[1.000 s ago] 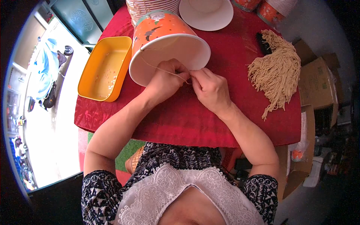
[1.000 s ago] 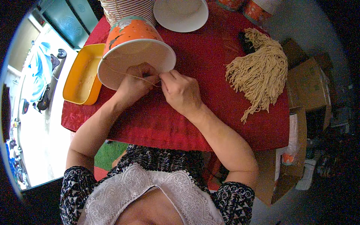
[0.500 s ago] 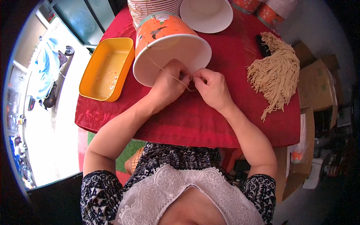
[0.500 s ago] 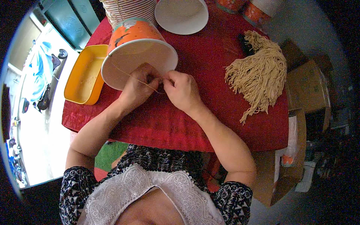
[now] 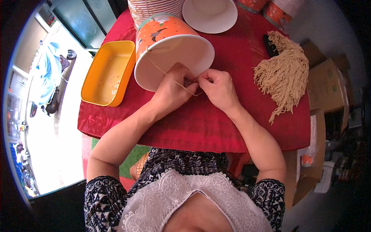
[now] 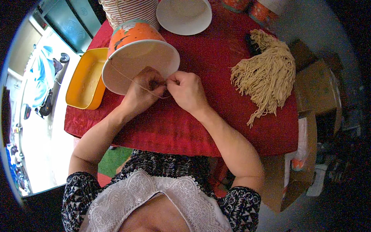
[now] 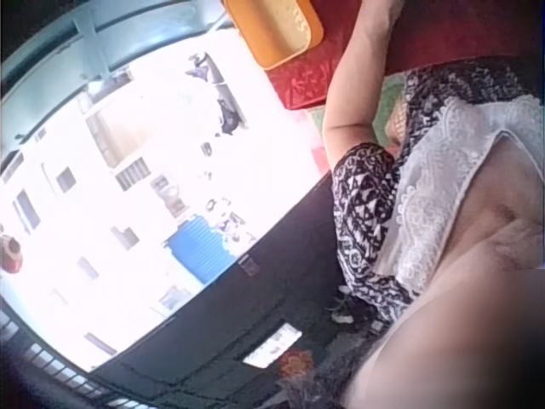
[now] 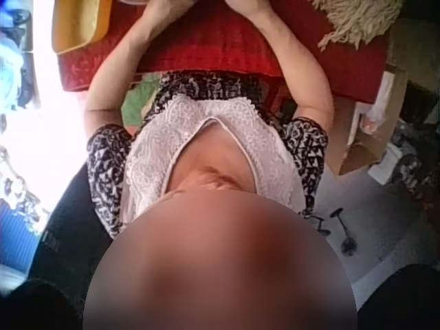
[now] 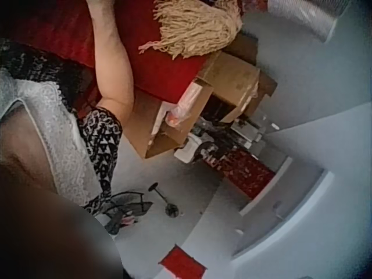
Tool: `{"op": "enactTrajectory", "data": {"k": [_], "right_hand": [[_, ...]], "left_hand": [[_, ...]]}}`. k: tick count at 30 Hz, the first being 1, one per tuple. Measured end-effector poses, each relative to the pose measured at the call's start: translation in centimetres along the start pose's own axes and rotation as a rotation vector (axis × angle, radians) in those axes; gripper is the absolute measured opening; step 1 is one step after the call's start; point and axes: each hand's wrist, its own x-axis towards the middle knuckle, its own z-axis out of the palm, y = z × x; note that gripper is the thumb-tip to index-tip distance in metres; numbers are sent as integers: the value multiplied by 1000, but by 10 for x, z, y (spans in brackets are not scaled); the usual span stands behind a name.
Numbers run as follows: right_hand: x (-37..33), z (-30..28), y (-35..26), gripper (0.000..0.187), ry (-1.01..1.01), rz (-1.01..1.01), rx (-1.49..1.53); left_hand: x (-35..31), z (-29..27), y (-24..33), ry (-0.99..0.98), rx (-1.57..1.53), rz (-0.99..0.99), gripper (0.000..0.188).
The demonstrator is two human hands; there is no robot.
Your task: Threading thin string through pre-punched holes in paper buckets to assemble bucket handles.
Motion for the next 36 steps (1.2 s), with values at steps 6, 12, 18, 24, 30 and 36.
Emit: {"op": "enactTrajectory", "data": {"k": [6,12,18,24,30,36], "right_hand": [[-3,3,-2,17,15,-32,-28],[-12,-1,-7,14,50,-89,-215],[-15,-5,-7,8,25,-153,-401],[-14,-12,-5,9,18,-215,-448],[-4,-21,-17,17,198,-374,-352],[14,-18,-5,24,307,-334,-235]], "left_hand": [[-2,3,-9,50,80,62,8],[1,1,-5,114,32,-16,6],[2,-4,-3,48,87,-213,12],[7,-6,15,92,-12,-324,14],[3,-9,10,32,34,-255,13],[2,-9,9,-55,199,-164,19]]}}
